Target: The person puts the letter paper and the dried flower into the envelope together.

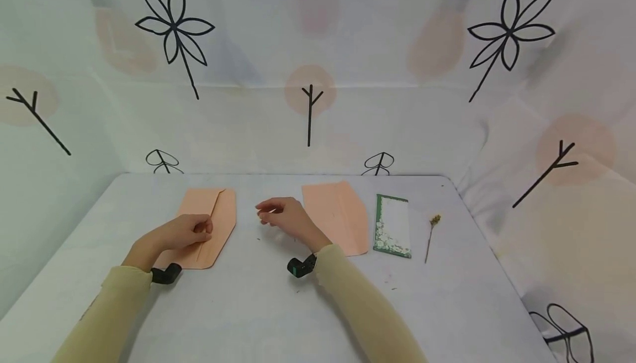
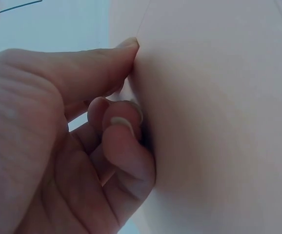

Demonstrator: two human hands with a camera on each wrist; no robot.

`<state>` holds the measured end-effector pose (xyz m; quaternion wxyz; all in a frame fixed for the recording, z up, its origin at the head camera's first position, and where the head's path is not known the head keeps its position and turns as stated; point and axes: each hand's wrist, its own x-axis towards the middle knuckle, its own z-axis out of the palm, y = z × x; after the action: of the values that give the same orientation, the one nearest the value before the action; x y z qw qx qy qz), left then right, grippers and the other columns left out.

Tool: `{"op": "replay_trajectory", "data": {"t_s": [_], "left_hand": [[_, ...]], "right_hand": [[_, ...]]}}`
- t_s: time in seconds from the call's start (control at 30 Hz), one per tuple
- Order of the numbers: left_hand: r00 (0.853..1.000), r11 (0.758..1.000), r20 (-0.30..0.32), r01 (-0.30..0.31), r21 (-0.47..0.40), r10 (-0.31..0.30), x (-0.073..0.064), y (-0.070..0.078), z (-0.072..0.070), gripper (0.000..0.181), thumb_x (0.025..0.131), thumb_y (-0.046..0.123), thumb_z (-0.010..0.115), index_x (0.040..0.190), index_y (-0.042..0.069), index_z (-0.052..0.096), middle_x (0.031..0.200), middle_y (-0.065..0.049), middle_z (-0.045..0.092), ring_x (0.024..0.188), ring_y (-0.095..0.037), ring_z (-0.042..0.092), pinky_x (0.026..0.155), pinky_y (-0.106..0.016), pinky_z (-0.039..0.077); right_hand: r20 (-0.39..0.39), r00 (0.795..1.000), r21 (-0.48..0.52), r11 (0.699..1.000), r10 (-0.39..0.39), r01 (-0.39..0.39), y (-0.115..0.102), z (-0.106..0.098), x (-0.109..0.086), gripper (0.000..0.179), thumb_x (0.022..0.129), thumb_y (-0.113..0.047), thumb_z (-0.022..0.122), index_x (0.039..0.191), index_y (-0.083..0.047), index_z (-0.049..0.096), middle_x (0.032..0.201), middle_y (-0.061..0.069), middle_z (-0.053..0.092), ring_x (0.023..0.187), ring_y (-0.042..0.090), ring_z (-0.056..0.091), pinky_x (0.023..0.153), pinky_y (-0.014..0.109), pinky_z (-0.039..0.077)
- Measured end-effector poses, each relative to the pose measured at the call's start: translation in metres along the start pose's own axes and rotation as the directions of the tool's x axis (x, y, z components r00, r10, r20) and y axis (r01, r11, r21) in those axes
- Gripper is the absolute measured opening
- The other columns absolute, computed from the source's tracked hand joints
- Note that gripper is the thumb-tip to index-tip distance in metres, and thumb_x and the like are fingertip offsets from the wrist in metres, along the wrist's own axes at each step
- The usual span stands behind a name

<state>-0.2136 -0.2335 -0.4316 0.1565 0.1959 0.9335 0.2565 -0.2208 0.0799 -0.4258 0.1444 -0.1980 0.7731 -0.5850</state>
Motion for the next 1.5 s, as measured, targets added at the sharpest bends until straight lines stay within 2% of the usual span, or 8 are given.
{"op": "replay_trajectory", "data": {"t_s": [0.23, 0.47, 0.87, 1.07, 1.23, 1.33, 1.4, 1.5], "left_hand": [[1.0, 1.0, 0.006, 0.003, -0.006, -0.003, 0.0, 0.001, -0.002, 0.012, 0.093, 0.013, 0.067, 0.089, 0.014, 0.056, 0.072, 0.001, 0.044, 0.067, -0.016, 0.044, 0.062, -0.032, 0.033], [1.0, 1.0, 0.008, 0.008, -0.008, -0.008, 0.001, -0.001, 0.0, 0.012, 0.093, 0.015, 0.067, 0.089, 0.014, 0.056, 0.071, 0.001, 0.043, 0.067, -0.016, 0.044, 0.062, -0.031, 0.034], [1.0, 1.0, 0.003, -0.009, -0.01, 0.009, -0.001, 0.001, -0.001, 0.012, 0.094, 0.014, 0.067, 0.089, 0.013, 0.056, 0.071, 0.002, 0.043, 0.066, -0.015, 0.043, 0.061, -0.03, 0.033], [1.0, 1.0, 0.004, -0.004, -0.008, 0.004, -0.002, 0.0, -0.001, 0.012, 0.094, 0.015, 0.067, 0.089, 0.013, 0.056, 0.071, 0.001, 0.043, 0.066, -0.015, 0.044, 0.062, -0.03, 0.034], [1.0, 1.0, -0.003, -0.009, -0.017, 0.009, -0.002, -0.002, 0.001, 0.012, 0.094, 0.015, 0.067, 0.089, 0.013, 0.056, 0.071, 0.001, 0.043, 0.066, -0.015, 0.043, 0.062, -0.03, 0.034], [1.0, 1.0, -0.004, -0.007, -0.02, 0.007, -0.002, -0.001, 0.001, 0.012, 0.094, 0.016, 0.067, 0.09, 0.013, 0.056, 0.071, 0.002, 0.043, 0.066, -0.015, 0.043, 0.061, -0.03, 0.034], [1.0, 1.0, -0.004, -0.006, -0.016, 0.006, -0.002, -0.001, 0.001, 0.012, 0.094, 0.016, 0.067, 0.09, 0.013, 0.056, 0.071, 0.001, 0.043, 0.066, -0.015, 0.043, 0.062, -0.03, 0.034], [1.0, 1.0, -0.005, -0.012, -0.015, 0.012, -0.002, -0.001, 0.0, 0.012, 0.094, 0.016, 0.067, 0.09, 0.013, 0.056, 0.071, 0.001, 0.043, 0.065, -0.015, 0.043, 0.062, -0.03, 0.034]], "right_hand": [[-0.053, 0.999, -0.008, 1.0, 0.002, -0.002, 0.011, -0.034, -0.019, 0.034, 0.095, -0.015, 0.067, 0.125, 0.0, 0.065, 0.117, 0.019, 0.068, 0.096, 0.022, 0.067, 0.086, 0.036, 0.052], [-0.103, 0.995, -0.026, 1.0, 0.007, -0.01, 0.021, -0.065, -0.037, 0.034, 0.095, -0.013, 0.067, 0.125, 0.003, 0.064, 0.118, 0.021, 0.066, 0.1, 0.031, 0.066, 0.088, 0.039, 0.052], [-0.187, 0.979, -0.042, 0.995, 0.08, -0.089, 0.031, -0.113, -0.077, 0.035, 0.096, -0.009, 0.065, 0.128, 0.005, 0.061, 0.124, 0.015, 0.065, 0.101, 0.02, 0.067, 0.086, 0.03, 0.053], [-0.243, 0.968, -0.122, 0.988, 0.061, -0.093, 0.035, -0.134, -0.101, 0.036, 0.096, -0.013, 0.066, 0.128, 0.004, 0.062, 0.127, 0.019, 0.063, 0.107, 0.023, 0.066, 0.088, 0.037, 0.053], [-0.297, 0.952, -0.254, 0.956, 0.07, -0.149, 0.038, -0.145, -0.119, 0.035, 0.097, -0.02, 0.066, 0.127, -0.002, 0.065, 0.127, 0.014, 0.065, 0.12, 0.031, 0.058, 0.093, 0.044, 0.05], [-0.319, 0.944, -0.298, 0.937, 0.083, -0.183, 0.044, -0.151, -0.125, 0.033, 0.097, -0.019, 0.066, 0.126, -0.005, 0.066, 0.128, 0.012, 0.064, 0.125, 0.032, 0.054, 0.096, 0.046, 0.047], [-0.323, 0.943, -0.321, 0.929, 0.077, -0.185, 0.049, -0.153, -0.129, 0.032, 0.097, -0.019, 0.066, 0.126, -0.006, 0.067, 0.13, 0.013, 0.063, 0.125, 0.035, 0.055, 0.096, 0.048, 0.048], [-0.299, 0.954, -0.395, 0.905, 0.033, -0.155, 0.052, -0.153, -0.134, 0.035, 0.095, -0.018, 0.068, 0.128, -0.007, 0.065, 0.137, 0.015, 0.058, 0.127, 0.039, 0.052, 0.098, 0.052, 0.045]]}}
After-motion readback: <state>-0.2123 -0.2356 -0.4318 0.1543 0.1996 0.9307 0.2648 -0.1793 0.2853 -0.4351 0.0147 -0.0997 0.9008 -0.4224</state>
